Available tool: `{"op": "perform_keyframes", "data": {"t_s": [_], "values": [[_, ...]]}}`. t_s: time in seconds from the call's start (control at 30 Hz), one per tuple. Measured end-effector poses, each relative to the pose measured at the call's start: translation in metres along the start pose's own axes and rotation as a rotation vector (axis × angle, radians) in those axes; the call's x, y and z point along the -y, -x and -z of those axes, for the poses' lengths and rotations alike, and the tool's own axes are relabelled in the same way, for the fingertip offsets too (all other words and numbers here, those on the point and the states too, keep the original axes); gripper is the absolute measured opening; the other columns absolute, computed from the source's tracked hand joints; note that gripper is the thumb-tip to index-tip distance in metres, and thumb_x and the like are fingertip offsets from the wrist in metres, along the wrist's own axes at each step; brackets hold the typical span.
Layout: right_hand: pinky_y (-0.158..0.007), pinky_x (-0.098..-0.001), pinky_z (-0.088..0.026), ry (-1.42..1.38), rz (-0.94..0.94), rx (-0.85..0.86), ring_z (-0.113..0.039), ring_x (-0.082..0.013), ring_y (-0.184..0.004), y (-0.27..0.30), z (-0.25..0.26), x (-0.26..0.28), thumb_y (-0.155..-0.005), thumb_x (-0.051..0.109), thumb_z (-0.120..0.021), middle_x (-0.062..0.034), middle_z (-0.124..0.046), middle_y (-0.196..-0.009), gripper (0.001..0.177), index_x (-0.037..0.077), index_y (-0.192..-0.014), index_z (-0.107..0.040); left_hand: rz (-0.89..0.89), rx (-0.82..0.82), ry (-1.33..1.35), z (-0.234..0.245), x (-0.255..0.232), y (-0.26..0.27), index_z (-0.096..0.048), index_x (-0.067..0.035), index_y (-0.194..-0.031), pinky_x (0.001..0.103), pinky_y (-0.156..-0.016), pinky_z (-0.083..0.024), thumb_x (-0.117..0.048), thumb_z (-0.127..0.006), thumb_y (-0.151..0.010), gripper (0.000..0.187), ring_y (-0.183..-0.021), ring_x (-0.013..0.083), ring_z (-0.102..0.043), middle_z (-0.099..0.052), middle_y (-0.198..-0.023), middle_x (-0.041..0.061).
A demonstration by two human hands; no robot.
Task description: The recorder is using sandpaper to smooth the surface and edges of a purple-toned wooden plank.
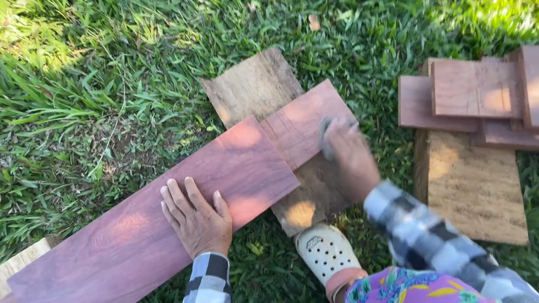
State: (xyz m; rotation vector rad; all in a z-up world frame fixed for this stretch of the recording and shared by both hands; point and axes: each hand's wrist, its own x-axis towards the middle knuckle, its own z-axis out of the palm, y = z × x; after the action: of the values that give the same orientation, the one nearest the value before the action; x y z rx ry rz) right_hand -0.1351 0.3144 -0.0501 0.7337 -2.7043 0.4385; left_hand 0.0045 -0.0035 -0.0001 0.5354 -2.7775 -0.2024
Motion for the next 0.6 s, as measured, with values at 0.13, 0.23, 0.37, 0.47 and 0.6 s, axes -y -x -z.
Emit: {"op": "perform_keyframes", "data": {"t_s": [0.13,0.23,0.37,0.47,0.6], "values": [[-0.121,-0.0511,-0.033,-0.278,0.188,0.150,-0.042,-0.0330,-0.147,0.024,0.005,0.013,-0.089,-0.006,-0.052,-0.0201,-0.051,-0.154,0.054,0.000,-0.143,-0.053,0.008,0.013,-0.014,0.000,-0.001,-0.002,-0.043,0.002,-0.147,0.059,-0.124,-0.024,-0.034,-0.065,-0.093,0.069,-0.150,0.0465,-0.029,-0.034,-0.157,0.028],[-0.126,-0.0490,-0.032,-0.272,0.155,0.067,-0.043,-0.0299,-0.149,0.007,0.004,0.002,-0.098,-0.003,-0.052,-0.0187,-0.050,-0.155,0.049,0.001,-0.147,-0.052,0.003,0.026,-0.012,0.001,0.001,0.000,-0.043,0.001,-0.148,0.058,-0.125,-0.023,-0.034,-0.065,-0.094,0.068,-0.151,0.0463,-0.028,-0.034,-0.158,0.028],[-0.125,-0.0494,-0.031,-0.153,-0.052,0.015,-0.041,-0.0306,-0.151,0.009,0.005,0.002,-0.095,-0.007,-0.052,-0.0187,-0.050,-0.157,0.051,0.000,-0.146,-0.052,0.007,0.028,0.000,0.000,0.000,0.002,-0.043,0.001,-0.148,0.058,-0.125,-0.023,-0.034,-0.065,-0.095,0.068,-0.151,0.0463,-0.028,-0.034,-0.158,0.028],[-0.124,-0.0509,-0.032,-0.116,0.058,0.038,-0.041,-0.0329,-0.150,0.015,0.018,0.010,-0.091,-0.008,-0.051,-0.0213,-0.050,-0.156,0.055,-0.002,-0.146,-0.052,0.011,0.023,-0.006,-0.002,0.001,-0.002,-0.042,0.001,-0.149,0.058,-0.125,-0.023,-0.034,-0.065,-0.094,0.068,-0.151,0.0462,-0.027,-0.034,-0.158,0.028],[-0.117,-0.0497,-0.044,-0.168,0.143,0.007,-0.052,-0.0315,-0.143,0.002,0.020,0.003,-0.094,-0.005,-0.054,-0.0208,-0.059,-0.149,0.049,0.000,-0.143,-0.056,0.008,0.032,-0.018,-0.002,0.001,-0.002,-0.042,0.001,-0.149,0.058,-0.125,-0.023,-0.034,-0.064,-0.095,0.068,-0.151,0.0464,-0.027,-0.034,-0.157,0.029]]}}
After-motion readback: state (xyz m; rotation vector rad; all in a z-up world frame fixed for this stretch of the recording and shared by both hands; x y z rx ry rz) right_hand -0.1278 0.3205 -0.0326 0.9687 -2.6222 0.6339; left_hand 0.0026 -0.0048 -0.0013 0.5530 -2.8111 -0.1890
